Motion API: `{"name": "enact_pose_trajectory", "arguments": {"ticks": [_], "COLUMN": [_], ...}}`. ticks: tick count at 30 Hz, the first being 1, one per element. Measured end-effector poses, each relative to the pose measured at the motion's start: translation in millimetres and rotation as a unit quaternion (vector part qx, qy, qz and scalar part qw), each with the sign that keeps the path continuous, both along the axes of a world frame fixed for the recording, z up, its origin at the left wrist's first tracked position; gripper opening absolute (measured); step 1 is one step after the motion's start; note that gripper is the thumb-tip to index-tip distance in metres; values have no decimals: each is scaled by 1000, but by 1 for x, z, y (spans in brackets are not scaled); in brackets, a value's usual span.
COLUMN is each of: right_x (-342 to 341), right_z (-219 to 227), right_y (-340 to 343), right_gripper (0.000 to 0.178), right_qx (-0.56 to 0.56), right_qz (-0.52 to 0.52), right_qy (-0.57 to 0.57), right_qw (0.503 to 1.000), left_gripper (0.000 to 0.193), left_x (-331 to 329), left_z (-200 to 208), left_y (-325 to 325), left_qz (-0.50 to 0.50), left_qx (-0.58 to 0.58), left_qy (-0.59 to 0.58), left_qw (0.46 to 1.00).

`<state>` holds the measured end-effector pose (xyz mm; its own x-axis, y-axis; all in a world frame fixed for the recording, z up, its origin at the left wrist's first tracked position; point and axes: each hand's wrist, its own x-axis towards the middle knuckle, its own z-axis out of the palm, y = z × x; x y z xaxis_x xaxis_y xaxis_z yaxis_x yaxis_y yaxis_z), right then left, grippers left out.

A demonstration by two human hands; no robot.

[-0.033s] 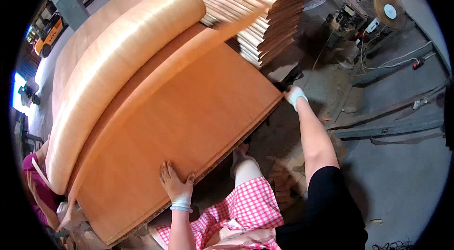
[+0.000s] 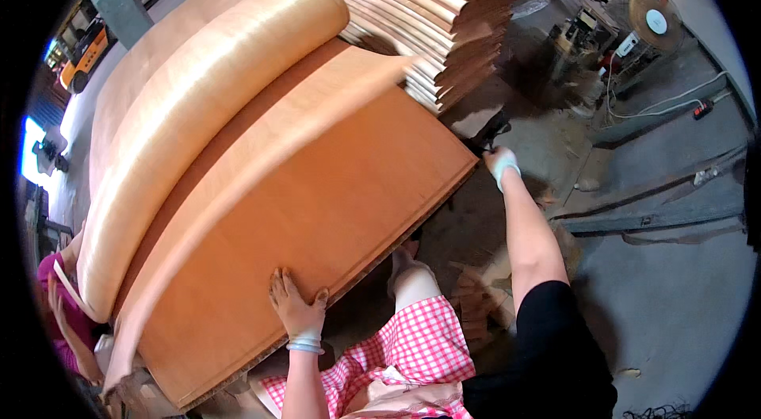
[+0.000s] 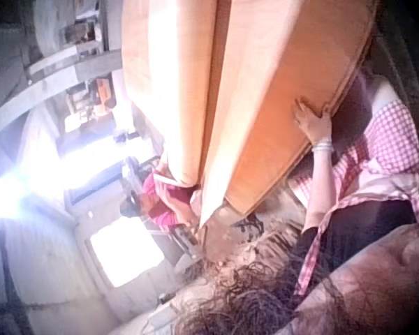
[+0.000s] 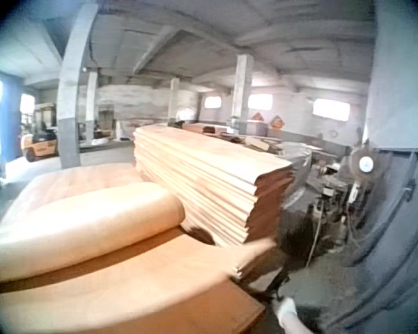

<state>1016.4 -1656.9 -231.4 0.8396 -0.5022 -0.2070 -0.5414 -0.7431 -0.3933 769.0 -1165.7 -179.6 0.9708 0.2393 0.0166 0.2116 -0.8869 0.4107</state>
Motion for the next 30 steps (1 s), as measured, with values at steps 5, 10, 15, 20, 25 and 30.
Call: {"name": "enact_pose_trajectory", "arguments": {"ticks": [5, 10, 15, 20, 25, 30], "right_x": [-72, -209, -278, -306, -338, -272], "right_z": [13, 101, 147, 128, 136, 134], "right_y": [60, 240, 348, 423, 491, 474], "right_gripper": [26, 8, 9, 14, 24, 25], "right_qx": [79, 407, 438, 466, 572, 166], "right_qz": [32, 293, 443, 485, 496, 625], "right_qy": [-319, -194, -126, -89, 56, 48], "right_qw": [944, 843, 772, 735, 651, 761], "left_gripper": [47, 32, 39, 33, 10, 15], "left_x": [-31, -33, -80, -134, -175, -223], "left_z": [-1, 64, 62, 55, 37, 9], "left_y": [-20, -54, -10, 43, 87, 249], "left_qz": [-11, -109, 32, 87, 214, 409], "left_qx": [-52, -240, -472, -431, -617, -643], "left_qy": [-65, -207, -177, -254, -283, -533], "left_qw": [996, 942, 863, 861, 702, 368]}}
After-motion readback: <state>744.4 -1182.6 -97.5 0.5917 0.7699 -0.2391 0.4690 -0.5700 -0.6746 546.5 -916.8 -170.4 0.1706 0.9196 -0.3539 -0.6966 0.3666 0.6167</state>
